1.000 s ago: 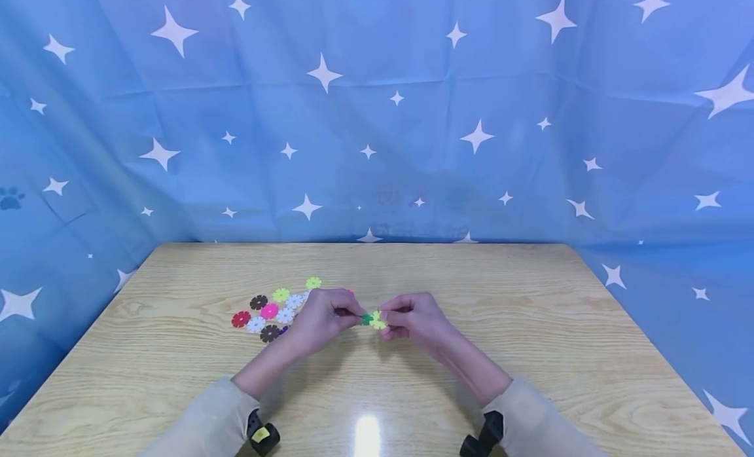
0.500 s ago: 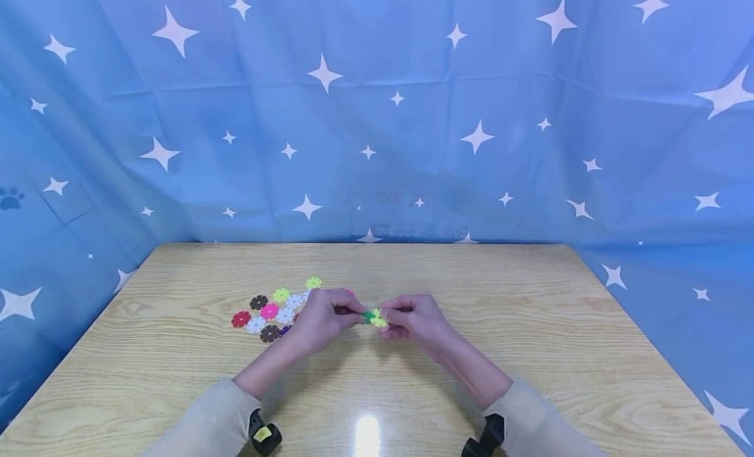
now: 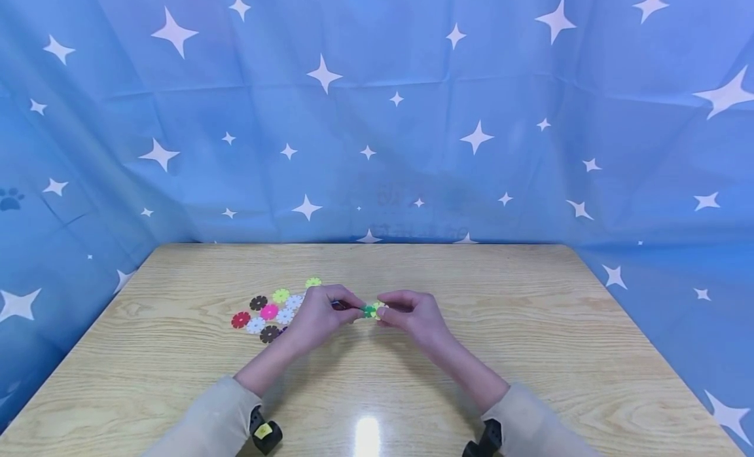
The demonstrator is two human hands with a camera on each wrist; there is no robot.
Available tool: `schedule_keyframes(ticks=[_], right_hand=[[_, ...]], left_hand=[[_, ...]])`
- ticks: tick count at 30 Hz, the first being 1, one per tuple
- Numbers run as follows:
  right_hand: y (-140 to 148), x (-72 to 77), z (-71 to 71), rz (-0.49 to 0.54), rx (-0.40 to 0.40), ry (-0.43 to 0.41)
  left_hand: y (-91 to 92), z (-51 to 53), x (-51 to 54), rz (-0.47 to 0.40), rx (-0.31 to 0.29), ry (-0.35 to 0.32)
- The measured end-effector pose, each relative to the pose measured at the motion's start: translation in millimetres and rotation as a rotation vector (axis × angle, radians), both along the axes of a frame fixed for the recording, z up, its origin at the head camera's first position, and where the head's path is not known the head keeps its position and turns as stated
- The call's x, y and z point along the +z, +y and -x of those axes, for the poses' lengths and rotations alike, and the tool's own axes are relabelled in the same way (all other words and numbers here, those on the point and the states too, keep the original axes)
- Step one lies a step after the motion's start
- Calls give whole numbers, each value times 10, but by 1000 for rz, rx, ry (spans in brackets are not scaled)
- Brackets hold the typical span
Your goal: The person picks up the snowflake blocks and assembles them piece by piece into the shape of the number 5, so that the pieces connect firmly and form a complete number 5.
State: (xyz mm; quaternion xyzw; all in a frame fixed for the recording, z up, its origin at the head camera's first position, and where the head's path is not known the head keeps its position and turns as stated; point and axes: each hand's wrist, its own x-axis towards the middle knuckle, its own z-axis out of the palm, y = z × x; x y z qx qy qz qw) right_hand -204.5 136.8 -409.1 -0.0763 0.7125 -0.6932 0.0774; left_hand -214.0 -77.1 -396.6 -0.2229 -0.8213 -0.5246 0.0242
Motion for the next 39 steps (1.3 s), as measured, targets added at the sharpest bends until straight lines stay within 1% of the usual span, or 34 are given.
schedule_keyframes(ticks=[5,9,12,16,19,22,26,29,32,35,37,39], right_hand=[[3,-25,-11,-84,18,64],[-14,-33,-21,-85,22,87],[-35,-30,-29,-68,26,85],[-53,-24,-29,-65,4,76],[-52,-15,-19,-67,-16,76],[-38,-3,-11,-71,-26,82],[-9,7,-4,-89,-26,82],[8,6,0,-100,-32,71],[16,-1,-1,-102,-29,60],[15,-9,-7,-109,-18,57],[10,-15,-10,-116,-11,62],[4,-20,-9,-129,-11,66]], left_hand=[[15,-8,5,-11,0,-13],[30,-8,-5,-23,1,-25],[31,-7,-13,-25,-1,-33],[14,-16,5,-12,0,-34],[-36,-17,19,6,7,-47],[-143,3,11,52,-5,-67],[-357,60,-29,159,-56,-79],[-502,100,-54,227,-77,-96],[-593,116,-69,278,-67,-117],[-633,125,-91,323,-53,-122],[-646,131,-106,341,-45,-121],[-657,136,-123,348,-49,-118]])
